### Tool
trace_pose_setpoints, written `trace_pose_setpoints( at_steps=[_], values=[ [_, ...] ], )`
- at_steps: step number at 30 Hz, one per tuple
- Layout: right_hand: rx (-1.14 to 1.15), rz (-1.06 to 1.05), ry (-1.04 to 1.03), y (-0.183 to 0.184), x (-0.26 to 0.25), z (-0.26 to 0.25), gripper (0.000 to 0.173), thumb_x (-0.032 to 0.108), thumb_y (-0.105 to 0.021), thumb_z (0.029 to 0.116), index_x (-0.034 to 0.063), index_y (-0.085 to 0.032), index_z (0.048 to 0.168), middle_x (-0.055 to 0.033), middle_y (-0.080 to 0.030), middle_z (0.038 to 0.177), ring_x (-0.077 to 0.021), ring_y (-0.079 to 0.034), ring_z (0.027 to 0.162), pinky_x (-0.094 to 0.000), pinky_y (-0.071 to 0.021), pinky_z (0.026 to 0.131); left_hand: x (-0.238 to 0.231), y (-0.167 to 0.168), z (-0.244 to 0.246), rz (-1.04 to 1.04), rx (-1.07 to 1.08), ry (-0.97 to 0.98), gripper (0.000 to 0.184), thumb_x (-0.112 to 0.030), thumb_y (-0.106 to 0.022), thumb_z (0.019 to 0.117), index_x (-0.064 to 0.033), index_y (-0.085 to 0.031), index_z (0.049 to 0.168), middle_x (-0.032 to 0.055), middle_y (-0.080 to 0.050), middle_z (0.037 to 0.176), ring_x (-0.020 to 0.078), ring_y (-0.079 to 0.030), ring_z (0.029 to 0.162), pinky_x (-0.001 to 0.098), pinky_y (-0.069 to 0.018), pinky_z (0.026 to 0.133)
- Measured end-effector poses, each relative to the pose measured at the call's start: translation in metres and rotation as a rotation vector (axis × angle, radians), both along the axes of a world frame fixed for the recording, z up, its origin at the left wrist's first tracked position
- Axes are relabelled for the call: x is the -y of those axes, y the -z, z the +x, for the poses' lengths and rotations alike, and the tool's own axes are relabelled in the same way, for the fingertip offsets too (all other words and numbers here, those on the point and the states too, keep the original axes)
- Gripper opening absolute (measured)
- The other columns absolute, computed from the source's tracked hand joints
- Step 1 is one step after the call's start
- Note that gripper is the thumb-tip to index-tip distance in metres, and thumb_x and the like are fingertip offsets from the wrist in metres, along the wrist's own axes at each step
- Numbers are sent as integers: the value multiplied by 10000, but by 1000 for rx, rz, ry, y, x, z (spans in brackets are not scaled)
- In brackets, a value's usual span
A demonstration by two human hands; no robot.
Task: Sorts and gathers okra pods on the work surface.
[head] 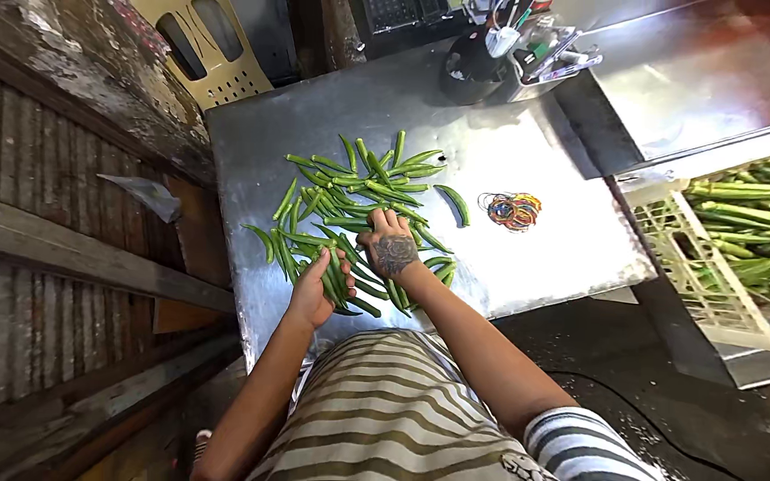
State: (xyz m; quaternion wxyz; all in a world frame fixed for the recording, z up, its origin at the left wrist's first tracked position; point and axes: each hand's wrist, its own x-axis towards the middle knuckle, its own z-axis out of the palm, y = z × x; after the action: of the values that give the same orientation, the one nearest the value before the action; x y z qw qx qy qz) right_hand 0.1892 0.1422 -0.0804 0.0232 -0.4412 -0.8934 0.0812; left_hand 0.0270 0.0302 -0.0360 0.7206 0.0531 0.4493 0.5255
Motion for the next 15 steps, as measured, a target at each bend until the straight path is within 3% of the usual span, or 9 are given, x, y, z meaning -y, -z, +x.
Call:
trace_pose_setpoints(
  at_steps=[3, 6, 8, 11, 13, 15],
  values=[
    [-46, -170, 32, -11, -2, 5, 124, 220, -741, 856, 253, -785, 967, -113, -580, 1266, -340, -530, 1172, -522, -467, 915, 3, 3, -2, 2, -15, -20, 483, -373, -243, 1138, -35, -583, 1197, 147, -668, 921, 273, -694, 786, 432, -614, 710],
    [-325, -281, 94, -31, 1, 17, 137, 232, -761, 898, 225, -809, 1026, -108, -636, 1164, -303, -569, 1128, -499, -487, 955, 1, 6, 0, 3, -67, -48, 436, -319, -275, 1140, -20, -584, 1215, 161, -683, 989, 288, -704, 870, 453, -611, 783],
    [-555, -324, 134, -48, 9, 22, 162, 201, -741, 928, 149, -794, 1072, -81, -686, 1024, -222, -653, 960, -431, -560, 855, -2, 9, 5, 20, -101, -41, 419, -298, -287, 1139, -14, -576, 1244, 167, -677, 1052, 294, -688, 951, 467, -588, 851],
    [-711, -497, 187, -74, 25, 20, 257, 196, -777, 906, 86, -736, 1134, -29, -701, 875, -122, -645, 741, -330, -571, 711, -6, 10, 14, 52, -118, 8, 395, -293, -334, 1133, -20, -498, 1367, 190, -667, 1162, 311, -691, 1040, 488, -588, 908],
    [-681, -557, 209, -74, 31, 16, 271, 184, -784, 901, 74, -696, 1133, -24, -717, 828, -123, -671, 708, -340, -587, 702, -8, 7, 22, 96, -112, 88, 415, -269, -383, 1121, -38, -394, 1466, 187, -652, 1208, 290, -690, 1058, 472, -593, 919],
    [-645, -589, 253, -70, 32, 18, 156, 145, -723, 928, 67, -708, 1062, -38, -711, 821, -136, -671, 730, -362, -574, 726, -12, 0, 33, 116, -153, 150, 431, -193, -451, 1102, -38, -336, 1487, 173, -662, 1177, 267, -706, 1017, 441, -609, 887]
  ],
)
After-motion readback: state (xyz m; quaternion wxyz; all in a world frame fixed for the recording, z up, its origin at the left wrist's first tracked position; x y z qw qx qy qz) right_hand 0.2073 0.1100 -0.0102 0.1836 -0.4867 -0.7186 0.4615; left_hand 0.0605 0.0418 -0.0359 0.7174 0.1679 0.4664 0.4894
